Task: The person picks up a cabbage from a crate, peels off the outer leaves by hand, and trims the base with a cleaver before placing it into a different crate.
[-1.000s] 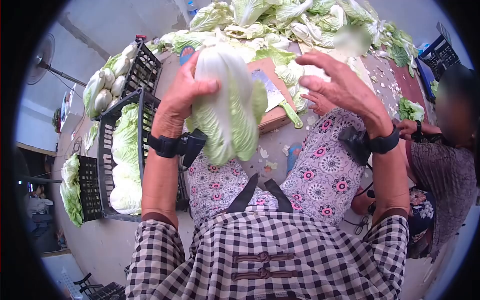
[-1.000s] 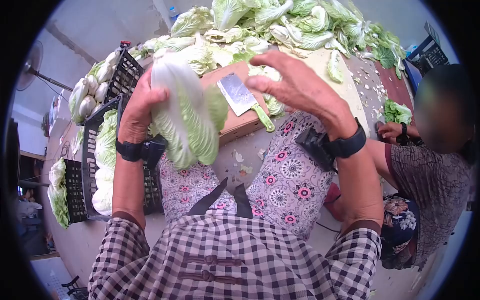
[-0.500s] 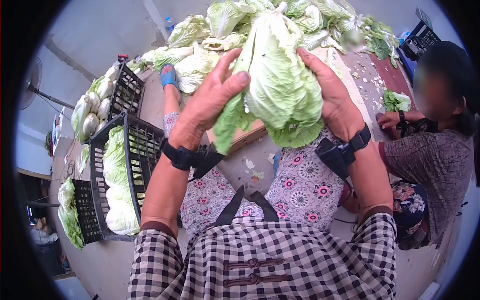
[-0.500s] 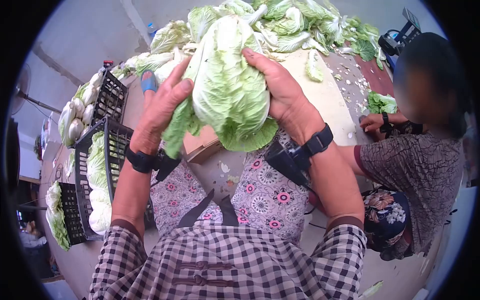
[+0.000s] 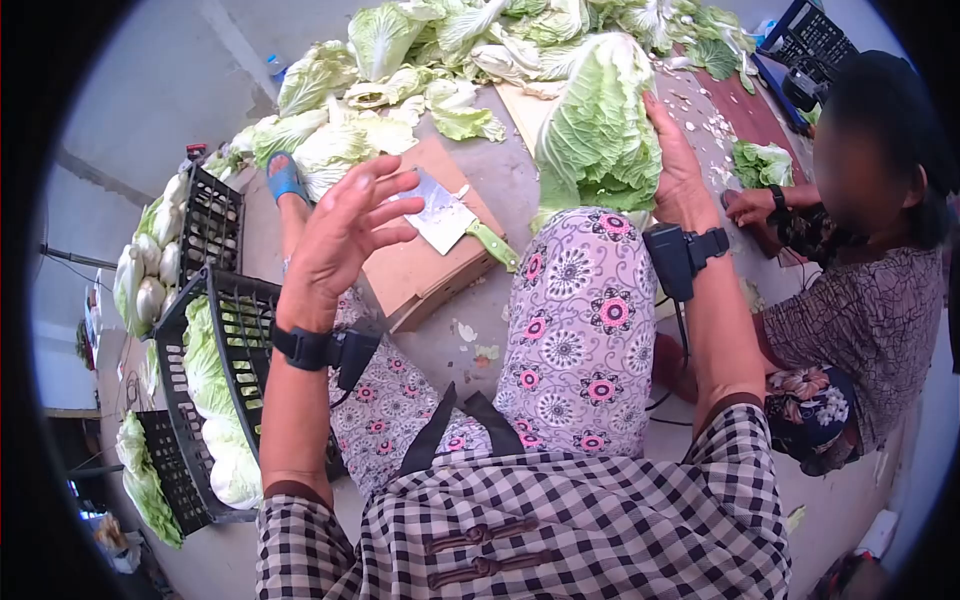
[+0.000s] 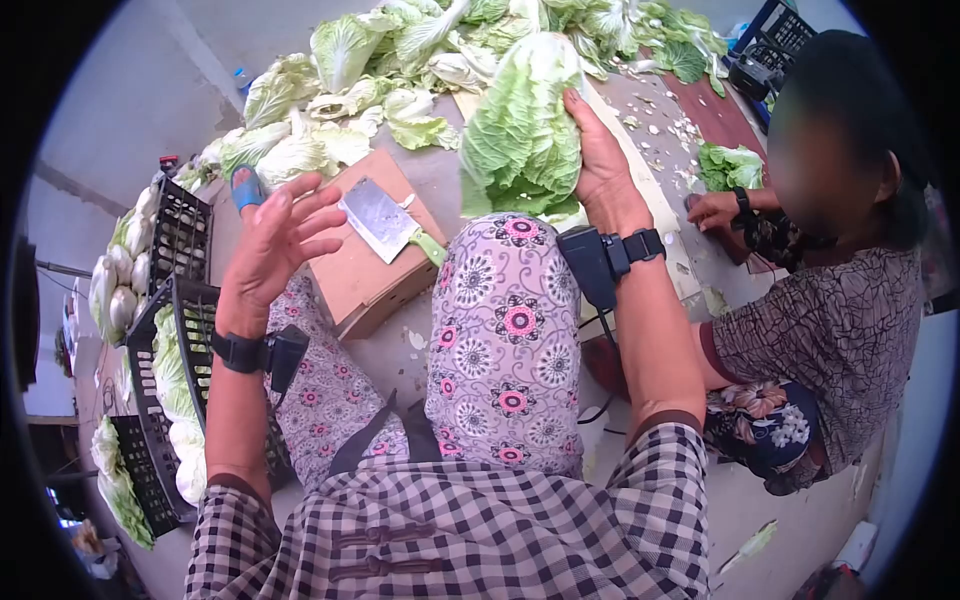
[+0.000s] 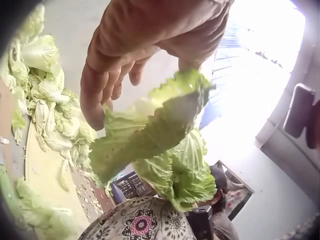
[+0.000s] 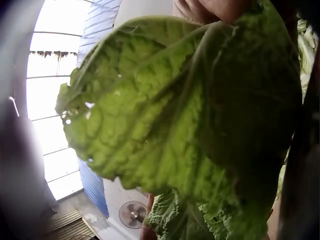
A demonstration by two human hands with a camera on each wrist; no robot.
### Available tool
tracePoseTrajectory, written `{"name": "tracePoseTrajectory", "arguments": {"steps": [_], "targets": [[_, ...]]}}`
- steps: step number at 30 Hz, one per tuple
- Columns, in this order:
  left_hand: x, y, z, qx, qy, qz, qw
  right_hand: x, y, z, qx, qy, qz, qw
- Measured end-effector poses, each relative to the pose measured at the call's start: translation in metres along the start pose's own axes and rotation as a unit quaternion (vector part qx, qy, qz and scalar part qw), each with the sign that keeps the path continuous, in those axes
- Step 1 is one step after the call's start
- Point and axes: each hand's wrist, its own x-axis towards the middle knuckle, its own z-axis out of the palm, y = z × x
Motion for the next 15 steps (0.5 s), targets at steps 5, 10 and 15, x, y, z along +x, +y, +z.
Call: {"name": "tracePoseTrajectory", "arguments": {"steps": [5, 10, 15], "targets": [[-0.017, -0.014, -0.033, 0.011, 0.068, -0.029, 0.997, 0.01, 0.018, -0.102, -0.03, 0.156, -0.06, 0.985], [-0.029, -0.028, -0.06, 0.009, 0.145, -0.055, 0.988, 0.016, 0.031, -0.145, -0.03, 0.279, -0.071, 0.957], [-0.03, -0.036, -0.069, 0.031, 0.18, -0.081, 0.98, 0.04, 0.041, -0.164, -0.088, 0.351, -0.084, 0.928]]}}
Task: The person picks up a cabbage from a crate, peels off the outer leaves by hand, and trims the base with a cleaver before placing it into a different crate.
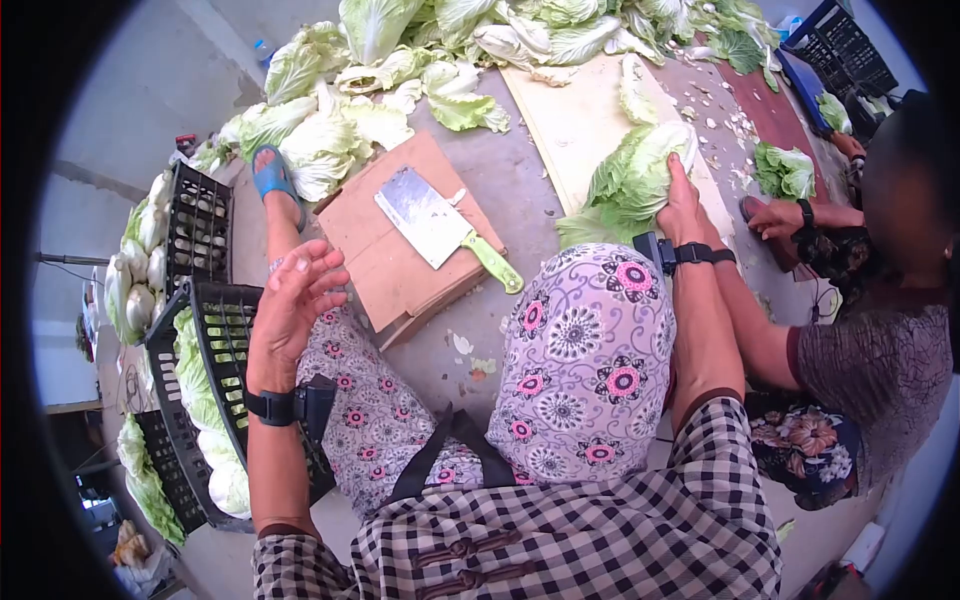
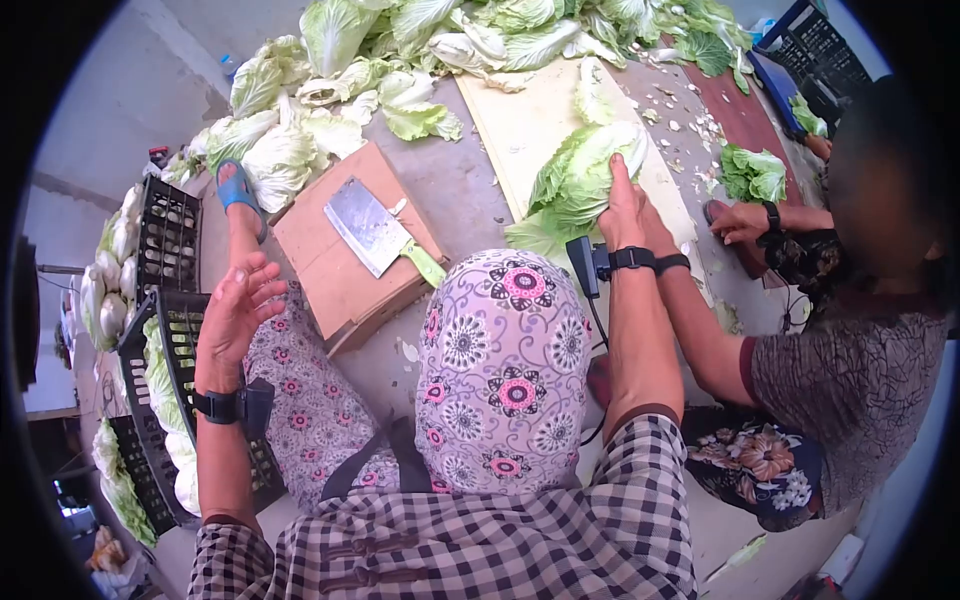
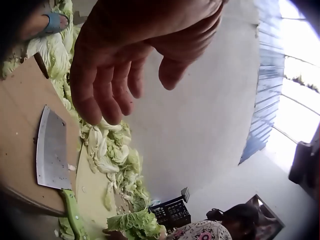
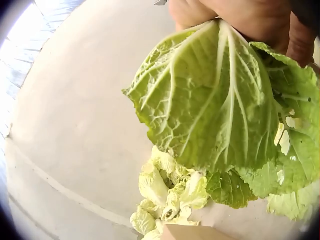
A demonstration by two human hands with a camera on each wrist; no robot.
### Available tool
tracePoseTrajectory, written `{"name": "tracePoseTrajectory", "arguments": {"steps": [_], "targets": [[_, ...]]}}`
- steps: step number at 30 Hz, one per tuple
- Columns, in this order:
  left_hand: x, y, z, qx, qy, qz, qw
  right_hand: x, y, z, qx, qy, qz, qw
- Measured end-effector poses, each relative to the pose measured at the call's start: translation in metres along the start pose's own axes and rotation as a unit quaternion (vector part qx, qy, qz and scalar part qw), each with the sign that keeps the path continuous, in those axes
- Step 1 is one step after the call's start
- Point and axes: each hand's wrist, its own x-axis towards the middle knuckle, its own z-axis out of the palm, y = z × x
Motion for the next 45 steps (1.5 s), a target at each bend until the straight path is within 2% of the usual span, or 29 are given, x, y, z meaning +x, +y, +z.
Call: {"name": "tracePoseTrajectory", "arguments": {"steps": [2, 3, 5, 7, 10, 13, 16, 18, 20, 22, 25, 29, 30, 32, 35, 38, 39, 40, 42, 45], "targets": [[0.001, -0.001, -0.002, 0.009, 0.005, 0.0, 1.0, 0.006, 0.004, 0.003, -0.063, 0.03, -0.005, 0.998], [0.001, -0.002, -0.004, 0.015, 0.004, 0.003, 1.0, 0.026, 0.018, -0.016, -0.089, -0.006, -0.033, 0.995], [0.001, -0.001, -0.006, 0.025, 0.0, 0.006, 1.0, 0.027, 0.025, -0.021, -0.218, 0.073, -0.04, 0.972], [-0.001, 0.001, -0.013, 0.033, -0.007, 0.009, 0.999, 0.021, 0.021, -0.02, -0.295, 0.09, -0.031, 0.951], [-0.009, 0.007, -0.022, 0.034, -0.007, 0.025, 0.999, 0.005, 0.002, -0.014, -0.332, 0.027, 0.011, 0.943], [-0.023, 0.02, -0.031, 0.032, 0.0, 0.059, 0.998, -0.015, -0.023, 0.008, -0.397, -0.063, -0.076, 0.913], [-0.051, 0.036, -0.065, 0.033, 0.016, 0.119, 0.992, -0.047, -0.053, 0.052, -0.423, -0.18, -0.138, 0.877], [-0.086, 0.053, -0.095, 0.074, 0.049, 0.152, 0.984, -0.095, -0.08, 0.09, -0.468, -0.244, -0.182, 0.829], [-0.129, 0.071, -0.122, 0.115, 0.115, 0.177, 0.971, -0.121, -0.096, 0.12, -0.451, -0.326, -0.192, 0.808], [-0.173, 0.081, -0.16, 0.123, 0.201, 0.196, 0.952, -0.161, -0.104, 0.15, -0.435, -0.368, -0.203, 0.796], [-0.231, 0.076, -0.2, 0.204, 0.332, 0.198, 0.899, -0.216, -0.108, 0.176, -0.428, -0.453, -0.199, 0.756], [-0.281, 0.04, -0.261, 0.389, 0.395, 0.062, 0.83, -0.271, -0.086, 0.209, -0.449, -0.538, -0.207, 0.682], [-0.289, 0.027, -0.281, 0.399, 0.365, 0.048, 0.84, -0.282, -0.079, 0.214, -0.454, -0.558, -0.196, 0.666], [-0.299, 0.007, -0.293, 0.371, 0.396, -0.037, 0.839, -0.299, -0.065, 0.222, -0.464, -0.595, -0.178, 0.632], [-0.325, -0.033, -0.334, 0.391, 0.458, -0.011, 0.798, -0.321, -0.049, 0.233, -0.46, -0.635, -0.151, 0.602], [-0.346, -0.075, -0.365, 0.484, 0.484, -0.179, 0.706, -0.34, -0.035, 0.241, -0.448, -0.663, -0.124, 0.586], [-0.349, -0.093, -0.363, 0.476, 0.519, -0.184, 0.686, -0.347, -0.033, 0.247, -0.446, -0.671, -0.114, 0.581], [-0.345, -0.098, -0.358, 0.458, 0.511, -0.276, 0.672, -0.35, -0.028, 0.251, -0.441, -0.685, -0.102, 0.571], [-0.338, -0.112, -0.336, 0.447, 0.561, -0.286, 0.635, -0.357, -0.015, 0.26, -0.43, -0.71, -0.08, 0.552], [-0.334, -0.106, -0.334, 0.413, 0.558, -0.321, 0.644, -0.37, -0.01, 0.271, -0.44, -0.731, -0.075, 0.517]]}}
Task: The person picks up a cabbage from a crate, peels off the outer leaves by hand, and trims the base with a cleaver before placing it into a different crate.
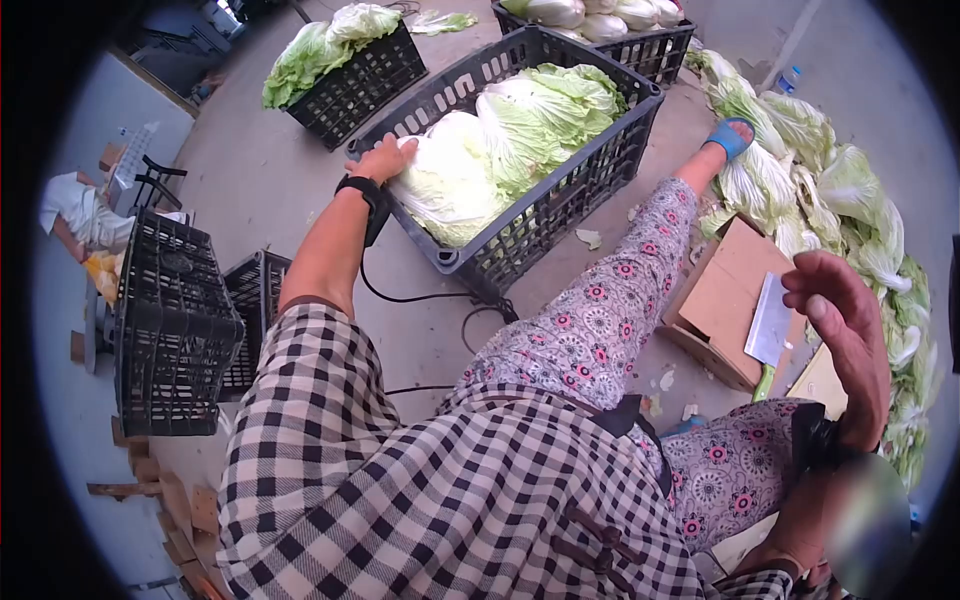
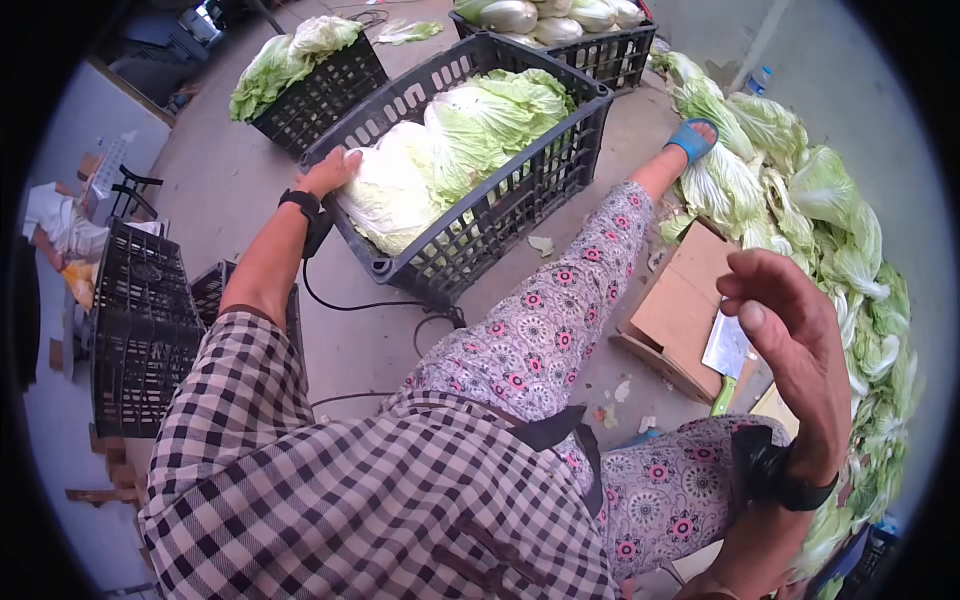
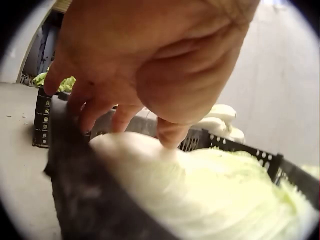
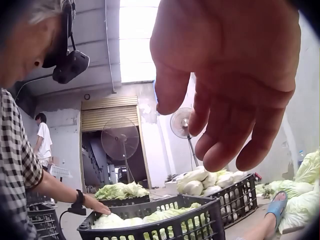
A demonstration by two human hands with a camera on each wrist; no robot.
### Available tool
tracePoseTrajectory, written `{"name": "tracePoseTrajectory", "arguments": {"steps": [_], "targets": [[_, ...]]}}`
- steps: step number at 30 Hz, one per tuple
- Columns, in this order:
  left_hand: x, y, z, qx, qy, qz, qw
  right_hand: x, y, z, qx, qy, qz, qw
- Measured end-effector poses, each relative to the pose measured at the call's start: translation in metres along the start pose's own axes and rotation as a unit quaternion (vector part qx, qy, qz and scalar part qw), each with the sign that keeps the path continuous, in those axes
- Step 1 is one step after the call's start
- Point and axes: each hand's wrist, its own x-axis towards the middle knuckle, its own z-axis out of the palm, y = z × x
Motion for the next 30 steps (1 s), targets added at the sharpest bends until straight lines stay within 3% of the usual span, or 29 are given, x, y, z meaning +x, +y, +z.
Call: {"name": "tracePoseTrajectory", "arguments": {"steps": [4, 7, 11, 13, 15, 16, 19, 22, 25, 26, 29, 30], "targets": [[0.04, -0.011, 0.008, -0.109, 0.0, -0.01, 0.994, 0.021, -0.01, 0.007, 0.013, -0.017, -0.051, 0.998], [0.025, 0.002, 0.011, -0.191, 0.149, 0.078, 0.967, 0.036, -0.015, 0.014, 0.037, -0.025, -0.078, 0.996], [0.02, 0.018, 0.025, -0.408, 0.24, 0.037, 0.88, 0.052, 0.001, 0.019, 0.075, -0.06, -0.059, 0.994], [0.009, 0.012, 0.03, -0.571, 0.141, -0.002, 0.809, 0.051, 0.008, 0.018, 0.08, -0.066, -0.041, 0.994], [0.004, 0.003, 0.037, -0.716, 0.003, -0.001, 0.698, 0.046, 0.013, 0.011, 0.077, -0.05, -0.033, 0.995], [0.005, 0.004, 0.037, -0.672, 0.016, -0.022, 0.74, 0.046, 0.017, 0.008, 0.078, -0.043, -0.031, 0.996], [0.005, 0.007, 0.033, -0.596, 0.045, -0.042, 0.801, 0.043, 0.023, 0.005, 0.068, -0.03, -0.013, 0.997], [0.018, 0.006, 0.042, -0.566, 0.105, -0.015, 0.818, 0.035, 0.031, -0.002, 0.076, -0.015, 0.0, 0.997], [0.022, 0.007, 0.039, -0.621, 0.118, -0.037, 0.774, 0.027, 0.037, -0.007, 0.079, -0.001, 0.009, 0.997], [0.019, -0.001, 0.031, -0.666, -0.049, -0.027, 0.744, 0.026, 0.037, -0.008, 0.078, 0.004, 0.012, 0.997], [0.005, 0.009, 0.014, -0.712, -0.13, -0.047, 0.688, 0.023, 0.041, -0.012, 0.073, 0.009, 0.024, 0.997], [-0.012, 0.017, 0.005, -0.679, -0.138, -0.053, 0.719, 0.021, 0.042, -0.013, 0.072, 0.009, 0.025, 0.997]]}}
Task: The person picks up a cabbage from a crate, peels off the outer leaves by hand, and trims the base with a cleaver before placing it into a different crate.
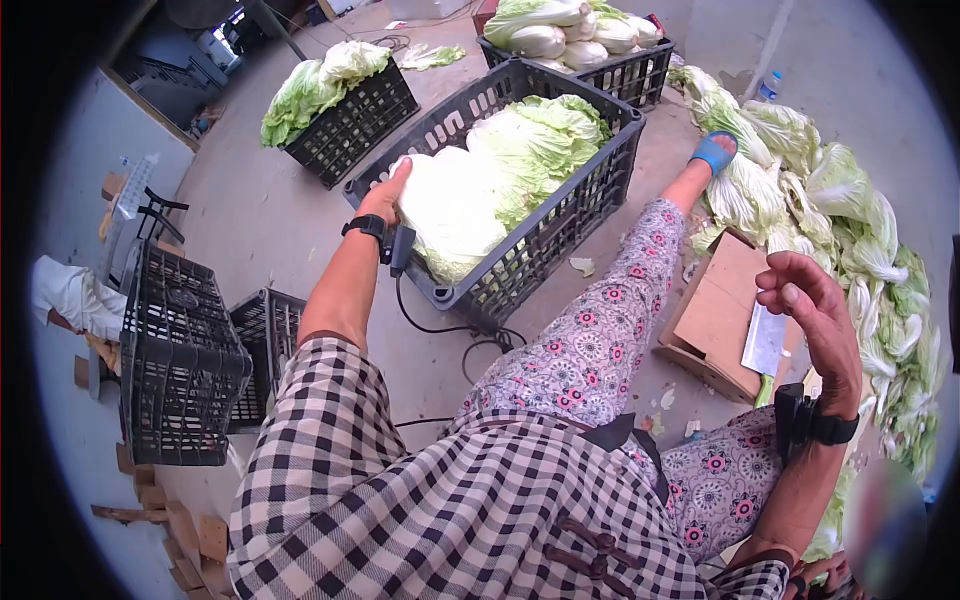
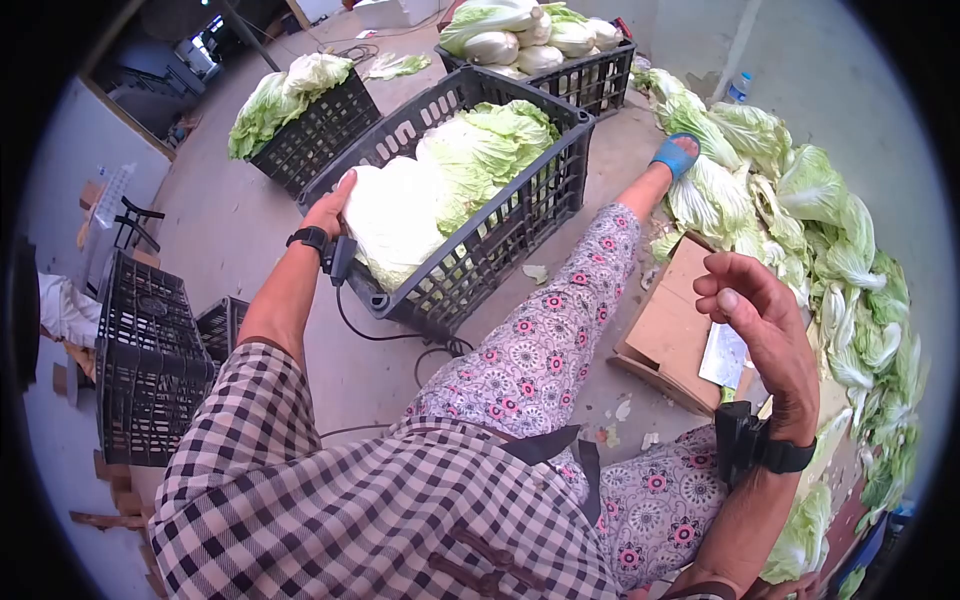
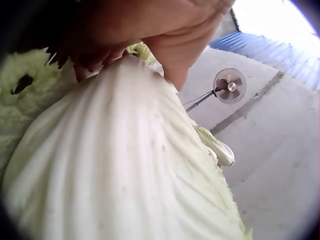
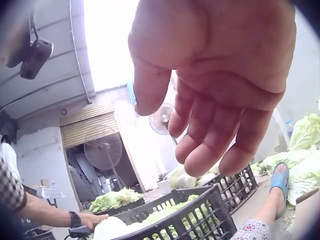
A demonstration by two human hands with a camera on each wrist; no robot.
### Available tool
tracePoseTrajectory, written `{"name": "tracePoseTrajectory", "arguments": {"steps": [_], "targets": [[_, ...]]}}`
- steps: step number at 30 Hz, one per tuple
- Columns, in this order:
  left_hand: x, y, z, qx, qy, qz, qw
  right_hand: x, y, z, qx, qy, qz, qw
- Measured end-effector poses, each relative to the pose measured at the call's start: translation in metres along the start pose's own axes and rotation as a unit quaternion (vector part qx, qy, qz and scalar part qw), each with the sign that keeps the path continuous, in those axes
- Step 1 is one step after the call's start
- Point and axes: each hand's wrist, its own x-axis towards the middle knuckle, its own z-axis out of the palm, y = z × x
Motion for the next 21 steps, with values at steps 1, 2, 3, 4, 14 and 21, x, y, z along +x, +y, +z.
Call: {"name": "tracePoseTrajectory", "arguments": {"steps": [1, 2, 3, 4, 14, 21], "targets": [[-0.002, -0.006, 0.0, -0.013, -0.008, 0.012, 1.0, -0.001, 0.001, -0.001, 0.0, -0.001, 0.0, 1.0], [0.001, -0.013, -0.001, -0.025, -0.019, 0.023, 0.999, -0.002, 0.001, -0.002, -0.001, 0.0, 0.002, 1.0], [0.001, -0.016, 0.001, -0.038, -0.028, 0.032, 0.998, -0.002, 0.0, -0.001, -0.002, 0.001, 0.003, 1.0], [0.0, -0.014, 0.001, -0.091, -0.026, 0.006, 0.995, -0.001, -0.002, -0.001, -0.004, 0.001, 0.004, 1.0], [-0.119, 0.084, 0.082, 0.169, -0.003, 0.523, 0.835, 0.002, -0.003, 0.001, 0.018, 0.013, -0.019, 1.0], [-0.189, 0.098, 0.202, 0.125, -0.183, 0.614, 0.758, -0.014, -0.012, -0.002, 0.02, 0.059, -0.073, 0.995]]}}
